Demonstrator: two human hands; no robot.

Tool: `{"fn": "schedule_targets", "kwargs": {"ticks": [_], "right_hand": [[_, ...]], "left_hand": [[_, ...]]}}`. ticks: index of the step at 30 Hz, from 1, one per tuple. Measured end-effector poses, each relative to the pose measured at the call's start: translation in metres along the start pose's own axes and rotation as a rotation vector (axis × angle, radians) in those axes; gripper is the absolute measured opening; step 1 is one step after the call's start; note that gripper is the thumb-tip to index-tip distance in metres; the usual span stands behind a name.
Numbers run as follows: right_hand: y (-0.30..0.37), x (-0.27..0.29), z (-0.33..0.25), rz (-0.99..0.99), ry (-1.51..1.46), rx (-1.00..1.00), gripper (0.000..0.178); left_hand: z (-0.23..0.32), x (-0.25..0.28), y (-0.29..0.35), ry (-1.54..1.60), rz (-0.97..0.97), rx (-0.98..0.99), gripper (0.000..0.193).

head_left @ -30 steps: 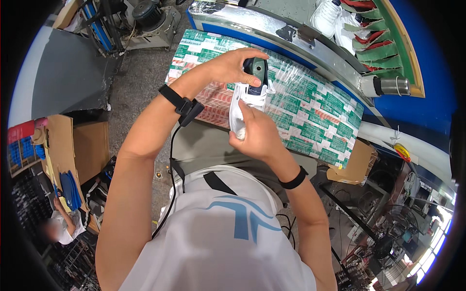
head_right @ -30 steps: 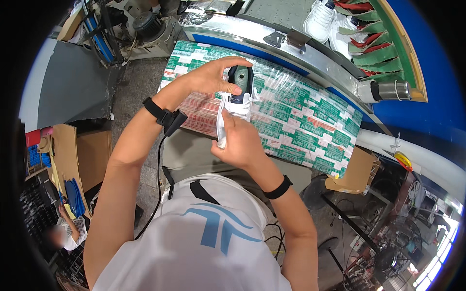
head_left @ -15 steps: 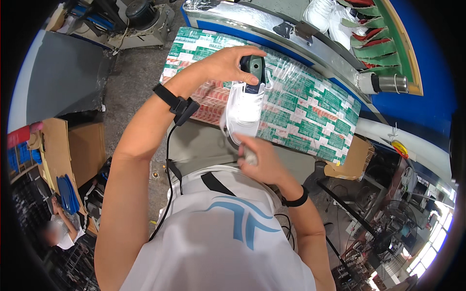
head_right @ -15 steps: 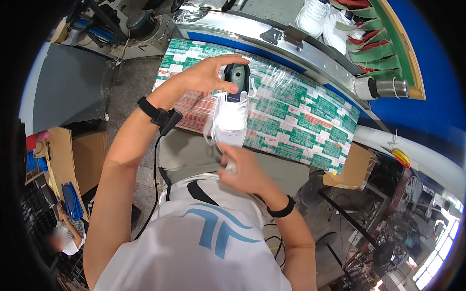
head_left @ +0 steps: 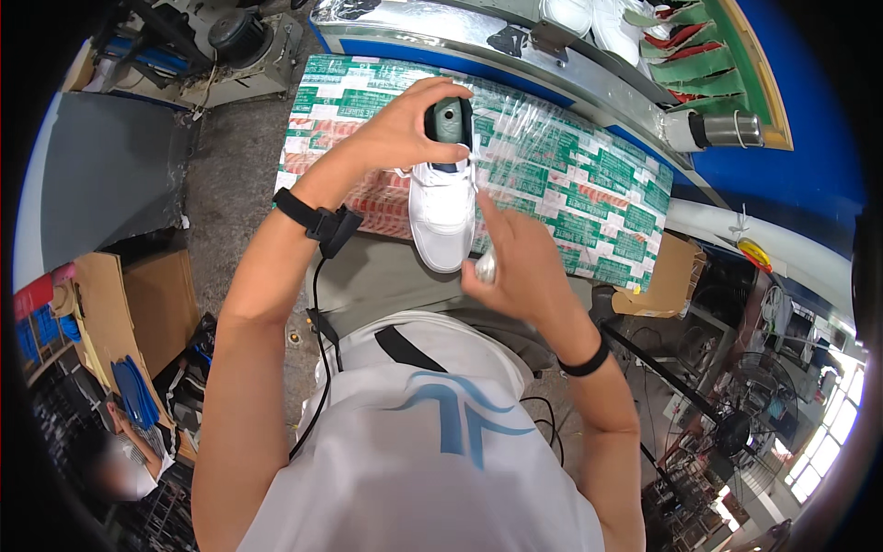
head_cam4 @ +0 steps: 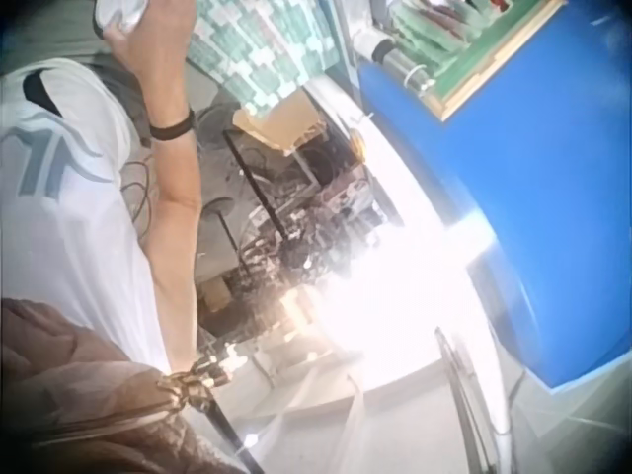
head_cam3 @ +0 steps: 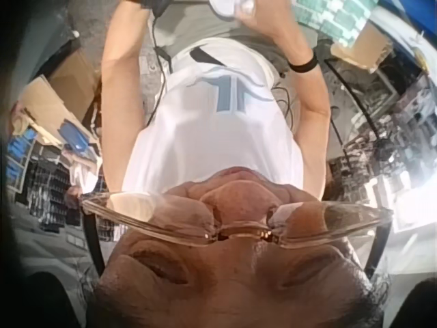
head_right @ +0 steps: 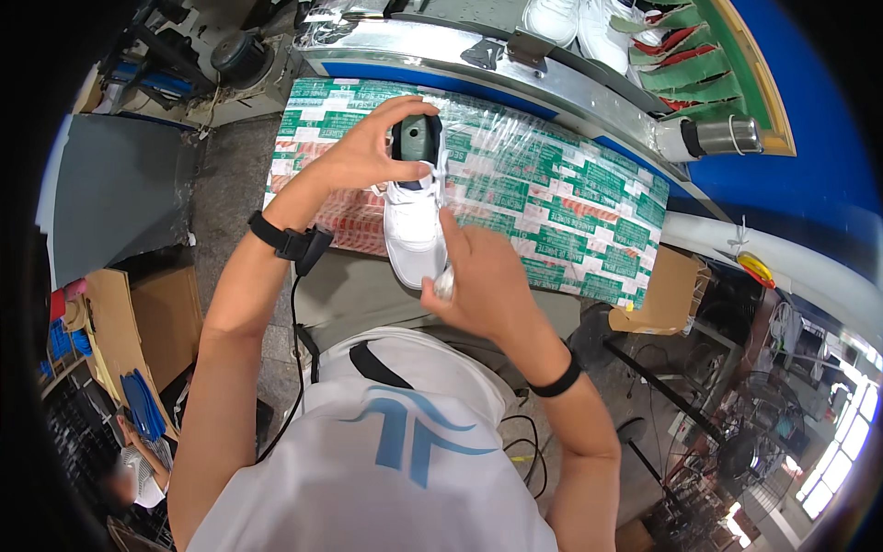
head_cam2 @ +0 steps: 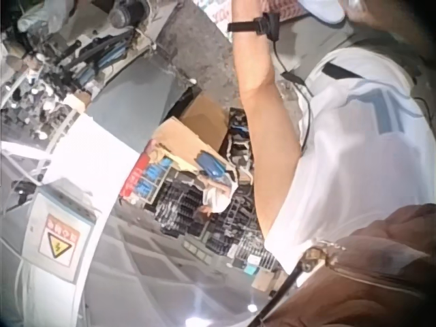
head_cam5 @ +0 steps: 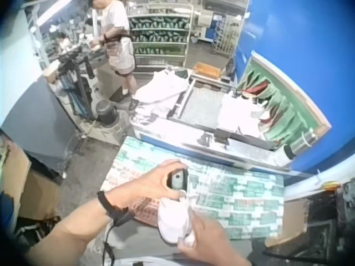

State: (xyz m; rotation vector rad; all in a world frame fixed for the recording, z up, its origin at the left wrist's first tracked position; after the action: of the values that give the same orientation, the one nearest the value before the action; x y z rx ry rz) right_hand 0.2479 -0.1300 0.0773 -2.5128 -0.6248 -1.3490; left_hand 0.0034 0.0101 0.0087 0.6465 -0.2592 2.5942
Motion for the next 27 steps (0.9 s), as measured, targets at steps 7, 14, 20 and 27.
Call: {"fn": "schedule_targets", "kwargs": {"ticks": [7,14,20,27], "right_hand": [[0.06,0.035,-0.01,-0.245,-0.138,-0.094,0.096],[0.055,-0.016,-0.013,-0.261,-0.378,-0.256,0.093],[-0.006,-0.032,0.0,0.165,-0.244,-0.133,0.09],[0.005,-0.022,0.008,0.098,-0.14,-0.095,0.091]], "left_hand": [[-0.017,0.021,0.013,0.302,0.002,0.046,0.084],[-0.001,0.003,0.002,0.069,0.003,-0.001,0.084],[0.001,-0.006,-0.002,-0.05,0.031,0.019,0.091],[-0.001,-0.005,0.001,-0.115,0.032,0.011,0.085]]}}
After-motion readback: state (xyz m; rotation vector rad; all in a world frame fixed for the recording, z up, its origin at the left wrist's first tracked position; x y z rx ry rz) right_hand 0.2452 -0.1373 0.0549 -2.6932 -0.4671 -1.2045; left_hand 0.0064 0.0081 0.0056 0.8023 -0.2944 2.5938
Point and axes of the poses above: each hand's wrist, its own y-axis away from the middle knuckle, its own x-axis out of the back of the hand, z = x × y, the point moved 2 cm from there along -y, towards the middle knuckle, and after that the axes turned 5 degrees about -x, right-handed, at the moved point
